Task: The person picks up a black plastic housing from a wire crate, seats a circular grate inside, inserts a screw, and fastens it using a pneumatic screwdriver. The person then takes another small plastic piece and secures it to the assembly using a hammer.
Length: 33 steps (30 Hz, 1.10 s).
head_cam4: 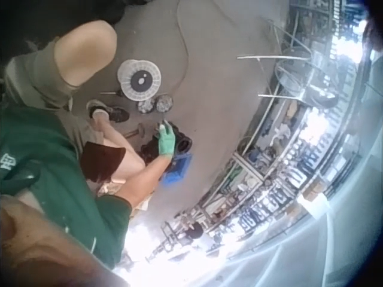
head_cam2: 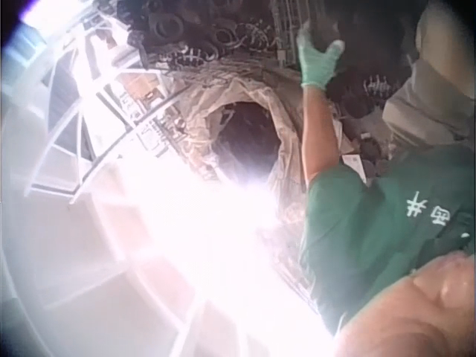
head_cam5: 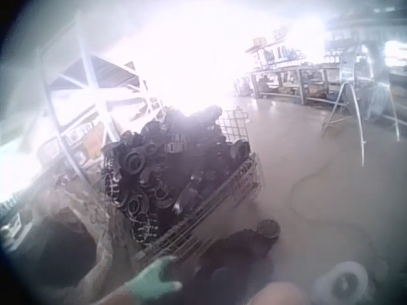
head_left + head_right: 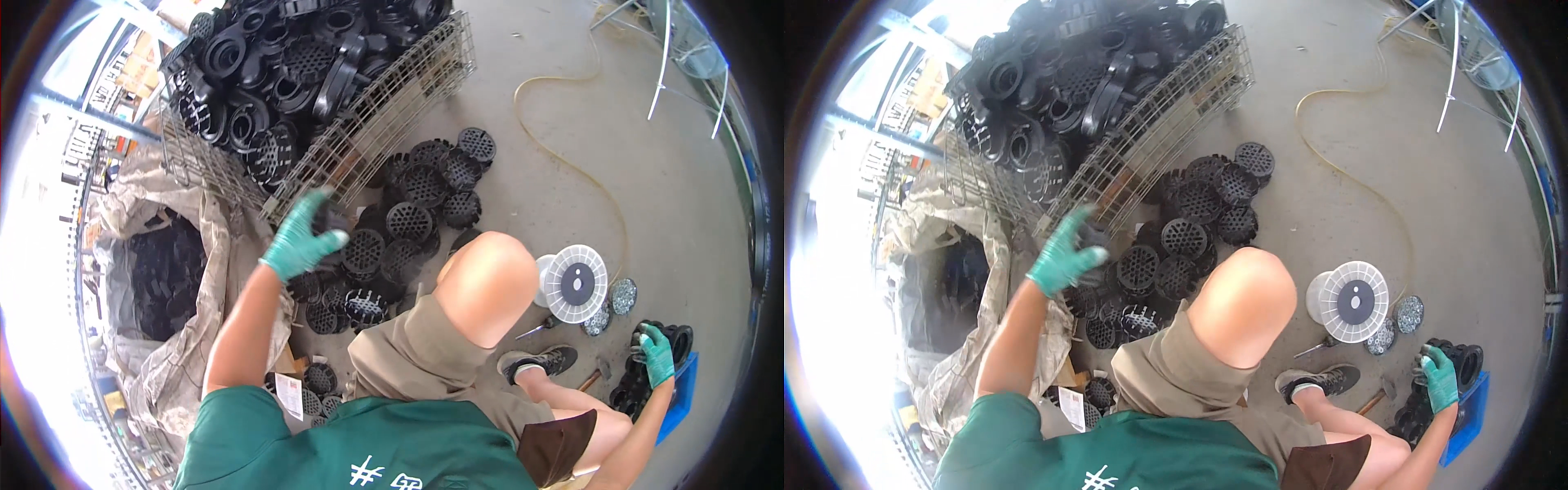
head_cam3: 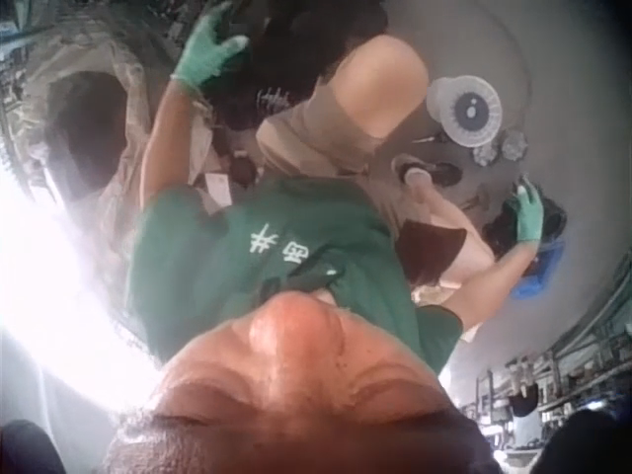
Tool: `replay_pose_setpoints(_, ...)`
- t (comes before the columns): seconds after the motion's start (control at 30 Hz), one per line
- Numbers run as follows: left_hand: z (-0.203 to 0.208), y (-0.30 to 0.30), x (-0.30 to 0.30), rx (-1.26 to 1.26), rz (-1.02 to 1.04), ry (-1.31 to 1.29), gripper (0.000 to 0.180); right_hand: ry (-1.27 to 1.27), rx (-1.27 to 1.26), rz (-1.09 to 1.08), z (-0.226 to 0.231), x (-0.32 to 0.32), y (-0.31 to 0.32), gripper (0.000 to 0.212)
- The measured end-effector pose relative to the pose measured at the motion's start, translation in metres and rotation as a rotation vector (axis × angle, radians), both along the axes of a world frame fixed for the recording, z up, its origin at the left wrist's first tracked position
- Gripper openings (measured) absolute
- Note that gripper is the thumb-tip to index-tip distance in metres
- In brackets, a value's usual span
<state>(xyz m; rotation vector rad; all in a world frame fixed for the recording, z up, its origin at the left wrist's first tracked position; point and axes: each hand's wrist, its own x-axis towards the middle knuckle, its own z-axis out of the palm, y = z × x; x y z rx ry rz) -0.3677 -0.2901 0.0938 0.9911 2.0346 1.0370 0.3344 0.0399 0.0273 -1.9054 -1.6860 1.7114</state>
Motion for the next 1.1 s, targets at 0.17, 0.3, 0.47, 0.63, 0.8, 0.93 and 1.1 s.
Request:
replay_pose_setpoints(0.17,-0.126,-0.073,0.037,-0.489,-0.056,0.505,0.092,-0.011,-0.034,0.002,-0.008,0.013,-0.002,0.039)
replay_pose_setpoints(0.3,-0.143,-0.064,0.061,-0.878,-0.04,0.693,0.102,-0.023,-0.012,-0.036,-0.014,0.017,-0.002,0.039)
replay_pose_setpoints(0.47,-0.171,-0.066,0.058,-0.992,-0.117,0.615,0.106,-0.023,0.006,0.005,-0.019,0.007,0.0,0.039)
replay_pose_setpoints(0.63,-0.137,-0.035,0.027,-0.434,-0.148,0.708,0.088,0.029,0.069,-0.001,-0.013,0.002,-0.005,0.038)
replay_pose_setpoints(0.8,0.012,0.122,-0.031,0.426,-0.004,1.153,0.039,-0.038,0.213,0.101,-0.004,0.009,-0.003,0.042)
replay_pose_setpoints(0.93,-0.007,0.167,-0.171,0.344,0.229,1.028,0.07,-0.059,0.097,0.091,0.039,-0.037,0.005,0.043)
replay_pose_setpoints(1.1,-0.036,0.208,-0.172,0.114,0.296,0.663,0.071,-0.082,0.178,0.137,0.058,-0.032,-0.005,0.045)
